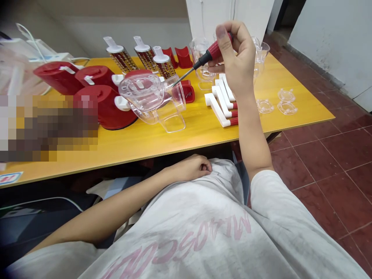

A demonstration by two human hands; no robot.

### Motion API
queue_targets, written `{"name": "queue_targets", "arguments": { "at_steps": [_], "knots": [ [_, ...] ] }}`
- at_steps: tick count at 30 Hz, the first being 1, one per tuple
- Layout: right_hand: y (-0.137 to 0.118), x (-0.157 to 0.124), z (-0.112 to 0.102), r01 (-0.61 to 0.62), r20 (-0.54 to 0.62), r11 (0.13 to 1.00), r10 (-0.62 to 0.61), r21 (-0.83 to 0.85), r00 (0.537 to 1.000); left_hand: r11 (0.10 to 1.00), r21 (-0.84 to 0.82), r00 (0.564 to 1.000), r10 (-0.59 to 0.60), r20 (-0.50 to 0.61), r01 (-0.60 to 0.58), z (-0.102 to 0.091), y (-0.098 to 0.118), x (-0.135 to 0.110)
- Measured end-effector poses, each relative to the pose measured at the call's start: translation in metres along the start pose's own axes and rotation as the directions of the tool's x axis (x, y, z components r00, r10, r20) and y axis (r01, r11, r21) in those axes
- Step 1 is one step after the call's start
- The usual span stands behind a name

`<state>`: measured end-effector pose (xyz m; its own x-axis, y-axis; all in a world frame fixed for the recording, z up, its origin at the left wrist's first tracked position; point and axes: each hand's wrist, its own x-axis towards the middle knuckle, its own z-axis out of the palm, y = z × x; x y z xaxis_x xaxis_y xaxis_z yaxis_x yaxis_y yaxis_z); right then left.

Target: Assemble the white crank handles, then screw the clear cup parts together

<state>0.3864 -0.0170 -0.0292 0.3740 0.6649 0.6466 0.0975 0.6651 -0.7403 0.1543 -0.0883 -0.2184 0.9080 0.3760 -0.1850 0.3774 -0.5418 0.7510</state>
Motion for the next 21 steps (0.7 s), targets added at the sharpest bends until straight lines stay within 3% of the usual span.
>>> {"name": "queue_targets", "arguments": {
  "at_steps": [5, 9, 11, 12, 14, 18, 21],
  "knots": [
    [0.0, -0.002, 0.0, 0.008, 0.011, 0.999, -0.009, 0.034, 1.0, 1.0, 0.014, 0.997, -0.025, -0.073, 0.026, 0.006, 0.005, 0.002],
    [-0.009, 0.002, -0.012, -0.014, 0.061, 0.999, 0.012, 0.035, 0.998, 0.998, -0.05, 0.98, 0.028, -0.199, -0.039, -0.003, 0.038, -0.015],
    [-0.016, 0.003, -0.018, 0.023, 0.123, 1.0, -0.023, 0.002, 0.992, 0.944, -0.294, 0.927, 0.031, -0.374, -0.15, -0.016, 0.061, -0.029],
    [-0.02, 0.002, -0.019, 0.055, 0.143, 0.998, -0.051, -0.024, 0.988, 0.891, -0.397, 0.878, 0.007, -0.479, -0.223, -0.024, 0.072, -0.035],
    [-0.028, -0.004, -0.018, 0.141, 0.108, 0.987, -0.133, -0.071, 0.985, 0.775, -0.548, 0.806, -0.086, -0.586, -0.315, -0.041, 0.089, -0.048],
    [-0.041, -0.023, -0.005, 0.338, 0.016, 0.938, -0.338, -0.08, 0.941, 0.63, -0.679, 0.757, -0.213, -0.618, -0.377, -0.067, 0.099, -0.06],
    [-0.048, -0.032, 0.0, 0.418, 0.095, 0.902, -0.409, -0.111, 0.908, 0.596, -0.698, 0.742, -0.24, -0.626, -0.397, -0.073, 0.096, -0.06]
  ]
}}
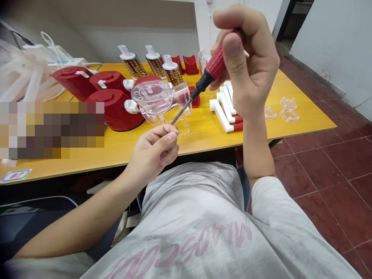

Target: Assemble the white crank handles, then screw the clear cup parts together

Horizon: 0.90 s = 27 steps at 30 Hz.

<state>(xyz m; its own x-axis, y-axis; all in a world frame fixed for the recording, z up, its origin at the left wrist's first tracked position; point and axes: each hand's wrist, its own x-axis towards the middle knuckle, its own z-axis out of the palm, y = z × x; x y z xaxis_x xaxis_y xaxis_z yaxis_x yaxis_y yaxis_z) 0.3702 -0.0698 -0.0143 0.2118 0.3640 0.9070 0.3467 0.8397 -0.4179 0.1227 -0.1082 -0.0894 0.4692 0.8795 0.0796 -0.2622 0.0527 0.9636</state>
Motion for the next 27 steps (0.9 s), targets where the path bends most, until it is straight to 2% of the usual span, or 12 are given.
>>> {"name": "queue_targets", "arguments": {
  "at_steps": [2, 8, 12, 16, 21, 23, 27],
  "knots": [
    [-0.002, 0.0, 0.001, 0.029, 0.054, 1.0, -0.029, -0.002, 0.998, 1.0, -0.023, 1.0, 0.001, -0.006, -0.002, 0.0, -0.002, 0.001],
    [0.004, -0.001, 0.011, 0.088, 0.113, 0.971, -0.115, 0.222, 0.987, 0.999, -0.047, 1.0, 0.015, -0.026, -0.016, 0.001, -0.002, -0.001],
    [0.008, -0.002, 0.015, 0.15, 0.103, 0.953, -0.182, 0.265, 0.978, 0.999, -0.036, 1.0, 0.007, -0.017, -0.008, -0.001, -0.003, 0.0],
    [0.004, -0.003, 0.005, 0.07, 0.197, 0.974, -0.114, 0.217, 0.974, 1.0, 0.001, 1.0, -0.01, -0.015, 0.01, -0.003, -0.006, 0.003],
    [0.008, -0.002, -0.01, 0.057, 0.378, 0.984, -0.118, 0.168, 0.918, 0.997, 0.077, 1.0, -0.007, -0.018, 0.008, -0.006, -0.006, 0.003],
    [0.013, -0.001, -0.01, 0.049, 0.402, 0.988, -0.105, 0.147, 0.91, 0.994, 0.107, 1.0, -0.001, -0.023, 0.004, -0.006, -0.005, 0.003],
    [0.021, -0.002, -0.004, 0.022, 0.368, 0.996, -0.054, 0.09, 0.928, 0.995, 0.097, 0.999, -0.019, -0.034, 0.022, -0.005, -0.005, 0.004]
  ]
}}
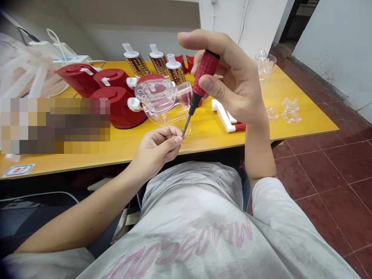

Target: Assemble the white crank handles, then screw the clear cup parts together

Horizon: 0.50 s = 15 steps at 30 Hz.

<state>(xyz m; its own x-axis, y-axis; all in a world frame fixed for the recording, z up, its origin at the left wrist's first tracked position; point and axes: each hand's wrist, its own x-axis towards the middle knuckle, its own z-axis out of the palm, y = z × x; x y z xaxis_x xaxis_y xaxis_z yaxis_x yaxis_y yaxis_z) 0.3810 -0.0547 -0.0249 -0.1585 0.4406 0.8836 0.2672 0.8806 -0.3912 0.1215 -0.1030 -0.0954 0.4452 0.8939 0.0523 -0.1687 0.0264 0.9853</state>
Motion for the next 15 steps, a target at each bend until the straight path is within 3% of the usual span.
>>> {"name": "queue_targets", "arguments": {
  "at_steps": [7, 12, 15],
  "knots": [
    [-0.004, 0.001, 0.003, 0.114, -0.03, 0.992, -0.112, 0.056, 0.993, 0.998, -0.067, 1.0, 0.0, -0.021, -0.001, -0.002, -0.002, 0.002],
    [-0.018, -0.003, 0.003, -0.058, -0.034, 0.997, 0.057, -0.048, 0.998, 0.997, -0.082, 1.0, -0.002, -0.026, 0.0, -0.003, -0.001, 0.004],
    [-0.018, -0.004, 0.005, -0.048, -0.049, 0.998, 0.046, -0.039, 0.998, 0.997, -0.074, 1.0, 0.007, -0.027, -0.009, -0.004, -0.002, 0.004]
  ]
}}
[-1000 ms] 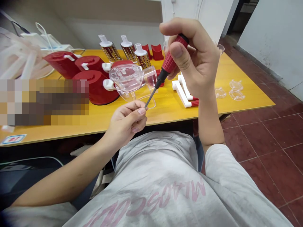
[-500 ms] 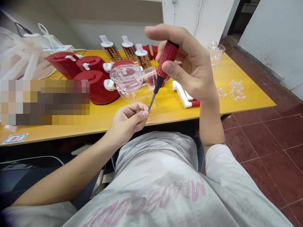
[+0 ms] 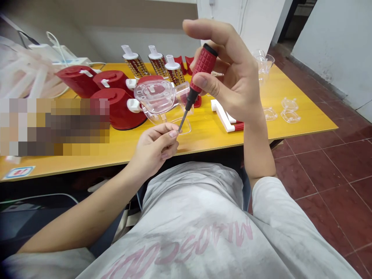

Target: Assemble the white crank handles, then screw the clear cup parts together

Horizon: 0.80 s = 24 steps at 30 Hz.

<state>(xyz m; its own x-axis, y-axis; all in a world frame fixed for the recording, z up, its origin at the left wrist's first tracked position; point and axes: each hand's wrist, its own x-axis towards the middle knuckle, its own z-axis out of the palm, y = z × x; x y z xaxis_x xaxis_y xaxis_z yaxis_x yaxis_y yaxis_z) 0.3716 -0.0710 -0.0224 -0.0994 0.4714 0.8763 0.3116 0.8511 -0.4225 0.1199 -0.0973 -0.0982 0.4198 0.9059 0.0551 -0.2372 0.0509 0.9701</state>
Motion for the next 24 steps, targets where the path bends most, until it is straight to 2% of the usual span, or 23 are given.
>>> {"name": "queue_targets", "arguments": {
  "at_steps": [2, 3, 4, 5, 6, 7, 9, 10, 11, 13, 16, 17, 18, 20, 24],
  "knots": [
    [0.003, 0.002, 0.002, 0.08, -0.016, 0.994, -0.079, 0.069, 0.997, 0.998, 0.022, 0.999, 0.053, 0.007, -0.053, -0.001, -0.002, -0.001],
    [0.004, 0.003, 0.003, 0.125, -0.028, 0.986, -0.123, 0.107, 0.992, 0.992, 0.041, 0.993, 0.116, 0.004, -0.116, -0.002, -0.003, -0.001],
    [0.005, 0.004, 0.004, 0.163, -0.046, 0.977, -0.158, 0.138, 0.986, 0.974, 0.072, 0.977, 0.214, -0.008, -0.213, -0.004, -0.003, -0.001],
    [0.005, 0.005, 0.004, 0.191, -0.069, 0.969, -0.182, 0.157, 0.981, 0.933, 0.115, 0.938, 0.345, -0.026, -0.34, -0.005, -0.004, -0.001],
    [0.005, 0.005, 0.004, 0.204, -0.094, 0.965, -0.191, 0.163, 0.977, 0.854, 0.163, 0.86, 0.508, -0.051, -0.495, -0.008, -0.003, 0.0],
    [0.005, 0.005, 0.003, 0.201, -0.119, 0.967, -0.183, 0.158, 0.976, 0.742, 0.221, 0.748, 0.66, -0.074, -0.633, -0.011, -0.002, 0.002],
    [0.004, 0.005, 0.0, 0.151, -0.162, 0.979, -0.128, 0.14, 0.979, 0.491, 0.341, 0.489, 0.867, -0.099, -0.802, -0.021, 0.0, 0.008],
    [0.004, 0.004, -0.001, 0.118, -0.173, 0.984, -0.094, 0.136, 0.98, 0.432, 0.41, 0.432, 0.897, -0.099, -0.803, -0.027, 0.0, 0.012],
    [0.005, 0.005, -0.002, 0.095, -0.189, 0.986, -0.068, 0.139, 0.98, 0.4, 0.478, 0.409, 0.908, -0.092, -0.782, -0.035, -0.001, 0.018],
    [0.008, 0.006, -0.001, 0.095, -0.232, 0.983, -0.056, 0.16, 0.971, 0.326, 0.596, 0.332, 0.937, -0.104, -0.734, -0.051, -0.006, 0.03],
    [0.013, 0.011, 0.006, 0.166, -0.325, 0.97, -0.102, 0.177, 0.94, 0.472, 0.657, 0.534, 0.837, -0.123, -0.588, -0.074, -0.024, 0.051],
    [0.013, 0.012, 0.008, 0.162, -0.35, 0.973, -0.096, 0.166, 0.932, 0.524, 0.629, 0.598, 0.793, -0.114, -0.575, -0.079, -0.03, 0.058],
    [0.013, 0.014, 0.011, 0.147, -0.373, 0.977, -0.081, 0.152, 0.924, 0.562, 0.586, 0.642, 0.761, -0.091, -0.583, -0.082, -0.037, 0.063],
    [0.008, 0.015, 0.015, 0.114, -0.419, 0.988, -0.058, 0.109, 0.906, 0.629, 0.501, 0.712, 0.701, -0.034, -0.595, -0.084, -0.045, 0.07],
    [-0.002, 0.014, 0.017, 0.011, -0.439, 0.999, 0.012, 0.05, 0.898, 0.719, 0.437, 0.791, 0.612, -0.03, -0.54, -0.077, -0.044, 0.066]
  ]
}}
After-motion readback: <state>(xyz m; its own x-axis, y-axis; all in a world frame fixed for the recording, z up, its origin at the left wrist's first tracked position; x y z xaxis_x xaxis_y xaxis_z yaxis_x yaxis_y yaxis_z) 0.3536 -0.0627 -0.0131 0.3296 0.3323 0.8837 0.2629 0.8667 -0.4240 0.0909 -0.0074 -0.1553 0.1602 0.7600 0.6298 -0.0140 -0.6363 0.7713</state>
